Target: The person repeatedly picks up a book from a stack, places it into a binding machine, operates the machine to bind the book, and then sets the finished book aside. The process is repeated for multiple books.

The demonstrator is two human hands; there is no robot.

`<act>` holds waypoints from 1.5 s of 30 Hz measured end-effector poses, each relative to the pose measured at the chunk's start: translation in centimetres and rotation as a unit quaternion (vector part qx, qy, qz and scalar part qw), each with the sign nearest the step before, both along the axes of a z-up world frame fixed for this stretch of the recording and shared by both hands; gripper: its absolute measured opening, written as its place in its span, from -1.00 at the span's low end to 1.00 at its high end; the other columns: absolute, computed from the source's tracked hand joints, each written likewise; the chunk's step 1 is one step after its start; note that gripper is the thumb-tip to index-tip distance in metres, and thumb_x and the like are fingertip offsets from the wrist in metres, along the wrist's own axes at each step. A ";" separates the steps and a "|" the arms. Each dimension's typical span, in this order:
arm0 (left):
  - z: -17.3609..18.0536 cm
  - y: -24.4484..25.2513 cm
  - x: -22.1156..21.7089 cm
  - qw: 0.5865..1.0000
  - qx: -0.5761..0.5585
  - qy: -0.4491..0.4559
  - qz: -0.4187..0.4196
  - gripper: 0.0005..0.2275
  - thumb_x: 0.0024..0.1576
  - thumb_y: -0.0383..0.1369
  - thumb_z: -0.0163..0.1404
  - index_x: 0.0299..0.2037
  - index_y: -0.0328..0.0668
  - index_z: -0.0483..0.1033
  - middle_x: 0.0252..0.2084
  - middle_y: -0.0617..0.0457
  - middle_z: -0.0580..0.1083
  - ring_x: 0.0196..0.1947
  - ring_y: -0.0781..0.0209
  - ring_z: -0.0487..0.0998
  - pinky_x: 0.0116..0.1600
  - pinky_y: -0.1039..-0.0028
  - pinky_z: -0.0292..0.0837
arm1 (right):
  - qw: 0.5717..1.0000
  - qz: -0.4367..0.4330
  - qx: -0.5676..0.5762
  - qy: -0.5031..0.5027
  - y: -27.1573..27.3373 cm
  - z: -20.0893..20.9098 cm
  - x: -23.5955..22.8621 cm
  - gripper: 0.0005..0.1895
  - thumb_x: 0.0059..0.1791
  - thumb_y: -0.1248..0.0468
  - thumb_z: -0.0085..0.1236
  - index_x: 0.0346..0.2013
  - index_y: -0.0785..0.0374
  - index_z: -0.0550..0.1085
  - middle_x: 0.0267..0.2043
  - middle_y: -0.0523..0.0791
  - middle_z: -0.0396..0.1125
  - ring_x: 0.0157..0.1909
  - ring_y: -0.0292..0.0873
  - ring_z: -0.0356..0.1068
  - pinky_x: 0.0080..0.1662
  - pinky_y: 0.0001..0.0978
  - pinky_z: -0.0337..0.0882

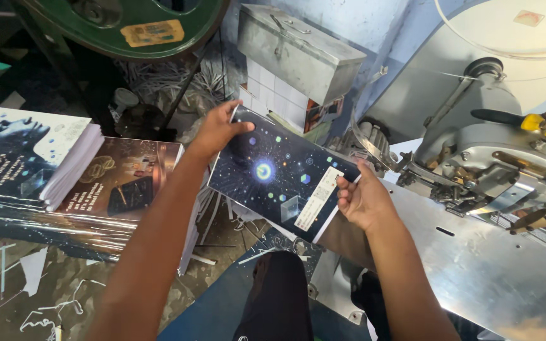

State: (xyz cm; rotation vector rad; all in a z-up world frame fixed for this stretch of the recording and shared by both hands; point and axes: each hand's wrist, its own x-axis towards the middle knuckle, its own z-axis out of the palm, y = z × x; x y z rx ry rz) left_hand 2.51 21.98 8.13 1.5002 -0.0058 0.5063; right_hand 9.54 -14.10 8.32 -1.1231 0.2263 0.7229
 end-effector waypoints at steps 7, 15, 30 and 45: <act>-4.3 -1.7 2.2 0.997 -0.064 0.045 0.025 -0.59 -0.01 -0.58 0.24 0.07 -0.48 0.49 -0.21 -0.03 0.61 -0.31 0.26 0.64 -0.16 0.47 0.60 | 0.960 0.023 -0.200 -0.195 -1.4 -0.9 -1.3 -0.42 0.09 -0.23 -0.17 -0.05 0.22 0.44 -0.55 -0.08 0.39 -0.62 -0.19 0.35 -0.52 -0.34 0.37; -4.6 -4.8 2.4 0.995 -0.044 0.019 0.091 -0.79 0.00 -0.63 0.18 -0.15 -0.37 0.63 -0.32 0.06 0.61 -0.41 0.36 0.58 -0.28 0.54 0.50 | 0.807 0.059 -0.480 -0.339 -2.0 3.0 -4.8 -0.42 0.07 -0.18 -0.08 -0.26 0.29 0.56 -0.62 -0.05 0.45 -0.61 -0.18 0.48 -0.49 -0.36 0.46; -2.9 -6.9 2.2 0.957 0.148 0.135 0.207 -0.75 -0.03 -0.46 0.28 -0.14 -0.30 0.66 -0.29 -0.11 0.67 -0.36 0.17 0.68 -0.21 0.42 0.53 | 0.727 0.064 -0.575 -0.370 -2.8 3.2 -4.7 -0.38 0.08 -0.23 -0.13 -0.38 0.23 0.59 -0.64 -0.11 0.47 -0.55 -0.16 0.52 -0.22 -0.31 0.46; -1.5 -11.8 2.4 0.922 0.295 0.111 0.227 -0.48 -0.10 -0.32 0.32 0.12 -0.18 0.56 -0.01 -0.25 0.58 0.00 -0.18 0.61 0.12 0.22 0.48 | 0.828 -0.012 -0.464 -0.314 -7.7 2.4 -4.1 -0.47 0.03 -0.09 0.13 -0.38 0.40 0.60 -0.62 -0.03 0.43 -0.61 -0.17 0.45 -0.48 -0.38 0.43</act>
